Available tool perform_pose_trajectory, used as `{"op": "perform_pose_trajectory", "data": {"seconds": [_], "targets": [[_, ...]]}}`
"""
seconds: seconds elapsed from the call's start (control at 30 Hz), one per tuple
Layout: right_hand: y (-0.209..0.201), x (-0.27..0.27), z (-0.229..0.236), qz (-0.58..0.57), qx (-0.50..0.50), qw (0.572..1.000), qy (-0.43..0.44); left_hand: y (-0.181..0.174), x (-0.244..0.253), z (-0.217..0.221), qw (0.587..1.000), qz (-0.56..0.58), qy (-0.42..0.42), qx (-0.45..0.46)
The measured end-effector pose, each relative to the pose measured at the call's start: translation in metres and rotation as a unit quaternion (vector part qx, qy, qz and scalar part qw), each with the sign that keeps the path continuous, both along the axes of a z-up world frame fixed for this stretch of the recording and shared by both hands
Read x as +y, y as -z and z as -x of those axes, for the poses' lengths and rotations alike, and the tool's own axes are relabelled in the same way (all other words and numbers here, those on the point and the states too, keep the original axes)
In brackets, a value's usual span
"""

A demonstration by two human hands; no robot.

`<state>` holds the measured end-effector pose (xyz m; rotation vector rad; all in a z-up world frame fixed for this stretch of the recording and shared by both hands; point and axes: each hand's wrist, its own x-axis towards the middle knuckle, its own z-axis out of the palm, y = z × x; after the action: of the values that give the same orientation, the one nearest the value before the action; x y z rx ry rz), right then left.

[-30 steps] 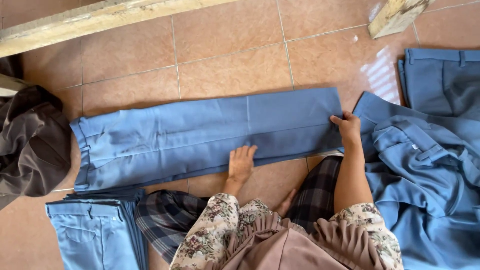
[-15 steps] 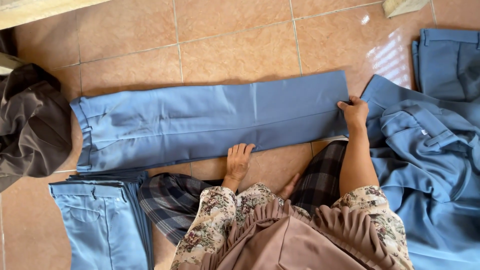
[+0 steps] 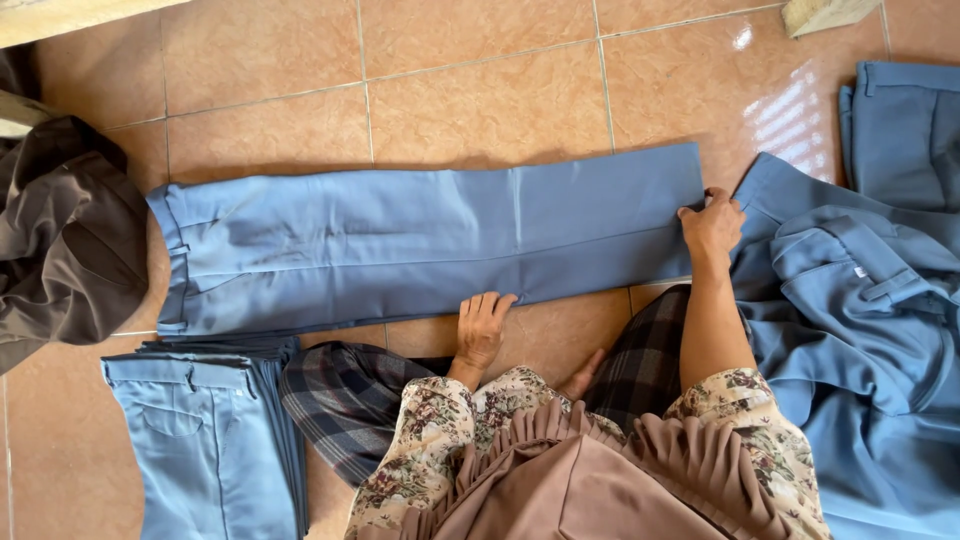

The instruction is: Folding blue pants on a tiled floor and stacking them.

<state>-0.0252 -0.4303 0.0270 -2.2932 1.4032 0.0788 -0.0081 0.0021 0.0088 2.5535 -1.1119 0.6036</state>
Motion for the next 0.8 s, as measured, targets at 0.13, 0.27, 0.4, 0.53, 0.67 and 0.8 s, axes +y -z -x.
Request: {"op": "perform_pose_trajectory", "data": {"seconds": [0.13,0.27,0.4,0.53,0.67,0.8], "targets": [[0.014,-0.011,-0.002,-0.028,0.021,0.999,0.015,0.028,0.002,0.005,1.0,-0.021,0.001,0.021],[0.018,-0.011,0.008,-0.072,-0.029,0.997,0.007,0.009,-0.005,0.008,0.998,-0.039,-0.022,0.053],[-0.009,-0.002,0.009,-0.332,-0.353,0.865,0.131,-0.035,-0.016,0.01,0.991,-0.064,-0.061,0.101],[-0.126,0.021,0.041,-0.502,-0.527,0.68,0.091,-0.031,-0.015,0.014,0.947,-0.121,-0.065,0.292],[-0.119,0.01,0.039,-0.521,-0.494,0.684,0.13,-0.024,-0.027,0.008,0.954,-0.158,-0.045,0.25],[-0.119,0.006,0.045,-0.482,-0.537,0.666,0.187,-0.042,-0.043,0.015,0.944,-0.187,-0.004,0.271]]}}
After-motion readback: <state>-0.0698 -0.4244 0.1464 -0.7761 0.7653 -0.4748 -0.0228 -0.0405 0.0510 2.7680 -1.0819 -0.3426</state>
